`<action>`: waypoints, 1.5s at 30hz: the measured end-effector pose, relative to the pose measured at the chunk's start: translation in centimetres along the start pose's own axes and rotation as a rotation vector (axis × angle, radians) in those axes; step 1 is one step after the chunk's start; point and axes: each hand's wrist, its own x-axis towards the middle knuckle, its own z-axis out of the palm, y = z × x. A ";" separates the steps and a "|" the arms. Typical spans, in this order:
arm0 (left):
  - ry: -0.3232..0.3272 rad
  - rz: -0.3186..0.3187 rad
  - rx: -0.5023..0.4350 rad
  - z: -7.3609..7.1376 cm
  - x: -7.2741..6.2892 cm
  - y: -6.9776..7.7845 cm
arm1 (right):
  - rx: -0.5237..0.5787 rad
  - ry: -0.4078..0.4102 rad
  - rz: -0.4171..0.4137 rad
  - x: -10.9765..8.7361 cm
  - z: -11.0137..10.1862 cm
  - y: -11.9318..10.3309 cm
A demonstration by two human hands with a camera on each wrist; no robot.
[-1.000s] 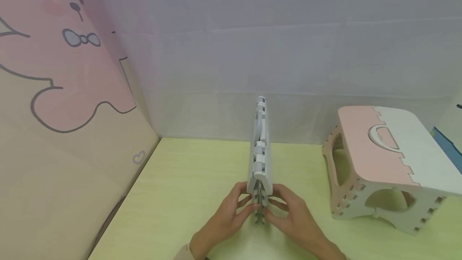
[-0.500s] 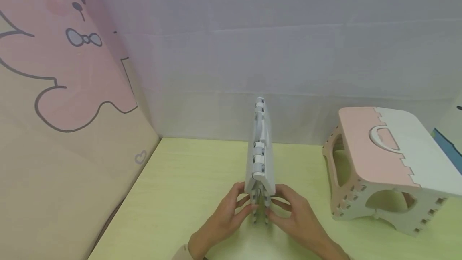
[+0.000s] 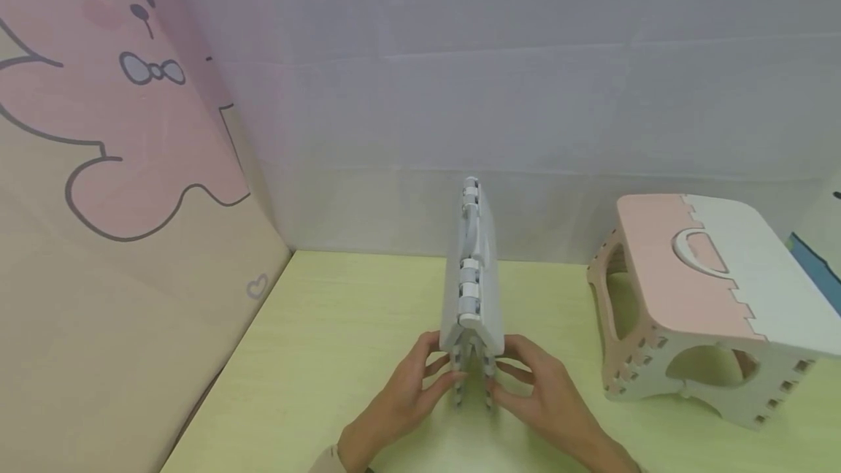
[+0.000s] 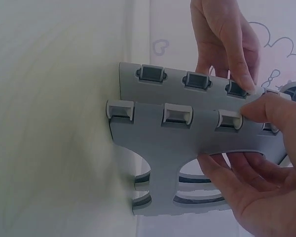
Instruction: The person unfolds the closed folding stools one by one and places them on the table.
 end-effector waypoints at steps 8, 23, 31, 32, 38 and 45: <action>0.005 -0.026 -0.013 -0.2 -0.1 0.0 | -0.017 0.000 -0.002 0.0 -0.3 0.0; 0.007 -0.028 -0.003 -0.7 -0.3 -0.2 | -0.031 -0.005 0.001 -0.1 -0.9 -0.2; 0.015 -0.008 0.007 -0.9 -0.3 -0.1 | -0.034 -0.002 -0.008 -0.3 -1.3 -0.1; 0.014 -0.011 0.006 -0.9 -0.3 -0.1 | -0.037 -0.001 -0.010 -0.3 -1.3 0.0; 0.005 -0.012 -0.002 -1.1 -0.4 -0.1 | -0.032 -0.005 -0.005 -0.3 -1.6 0.0; 0.007 0.003 -0.003 -1.3 -0.5 -0.3 | -0.019 -0.007 -0.001 -0.3 -1.8 0.0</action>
